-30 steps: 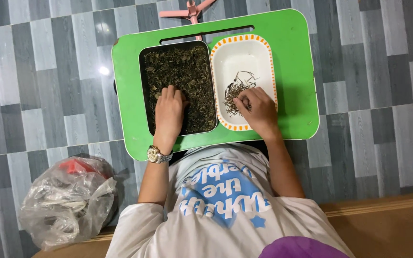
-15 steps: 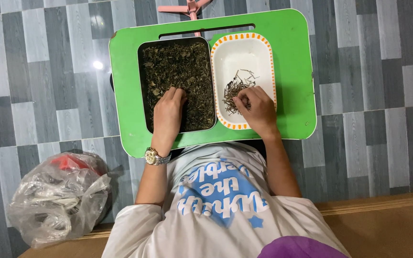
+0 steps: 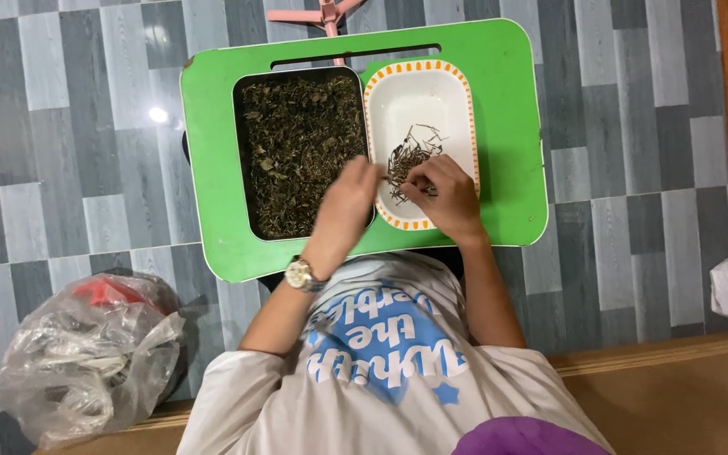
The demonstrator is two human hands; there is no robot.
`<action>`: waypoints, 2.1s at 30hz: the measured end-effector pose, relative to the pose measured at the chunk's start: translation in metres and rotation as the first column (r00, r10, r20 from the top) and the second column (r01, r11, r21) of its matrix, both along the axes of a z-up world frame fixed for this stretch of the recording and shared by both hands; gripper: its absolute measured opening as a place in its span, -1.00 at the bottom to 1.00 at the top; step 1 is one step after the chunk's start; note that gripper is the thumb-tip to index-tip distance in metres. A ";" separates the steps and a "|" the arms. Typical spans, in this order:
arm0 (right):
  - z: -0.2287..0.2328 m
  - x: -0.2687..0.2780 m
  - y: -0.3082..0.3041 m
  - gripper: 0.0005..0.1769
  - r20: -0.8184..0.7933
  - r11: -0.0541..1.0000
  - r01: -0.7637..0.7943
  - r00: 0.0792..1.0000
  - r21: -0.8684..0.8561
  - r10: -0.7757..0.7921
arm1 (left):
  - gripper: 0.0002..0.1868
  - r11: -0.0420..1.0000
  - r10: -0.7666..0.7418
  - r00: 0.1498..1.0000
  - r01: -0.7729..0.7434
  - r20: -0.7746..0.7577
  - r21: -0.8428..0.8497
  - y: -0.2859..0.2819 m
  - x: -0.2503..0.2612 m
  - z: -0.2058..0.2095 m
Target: Sorting through dried tea leaves to remove stems and debris by hand
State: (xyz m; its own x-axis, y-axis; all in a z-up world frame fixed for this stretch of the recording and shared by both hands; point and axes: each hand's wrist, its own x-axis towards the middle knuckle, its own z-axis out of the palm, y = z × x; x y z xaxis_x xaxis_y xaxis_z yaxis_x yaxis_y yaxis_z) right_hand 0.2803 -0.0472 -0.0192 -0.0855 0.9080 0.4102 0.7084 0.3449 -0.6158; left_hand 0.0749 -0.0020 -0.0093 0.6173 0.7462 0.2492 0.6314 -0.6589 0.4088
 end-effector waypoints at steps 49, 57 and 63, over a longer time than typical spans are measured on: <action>-0.001 0.003 -0.002 -0.86 -0.113 0.998 0.024 0.993 -0.051 -0.030 | -0.90 0.988 -0.096 0.982 0.114 0.164 -0.103 0.004 0.021 0.012; -0.012 0.002 -0.002 -0.92 -0.069 0.995 0.086 0.994 -0.051 -0.089 | -0.96 0.978 0.157 0.890 -0.079 0.428 -0.194 0.039 -0.046 0.034; 0.015 -0.007 -0.007 -0.91 -0.075 0.994 0.032 0.996 -0.102 -0.040 | -0.94 0.956 0.259 0.879 -0.176 0.400 -0.232 0.048 -0.082 0.033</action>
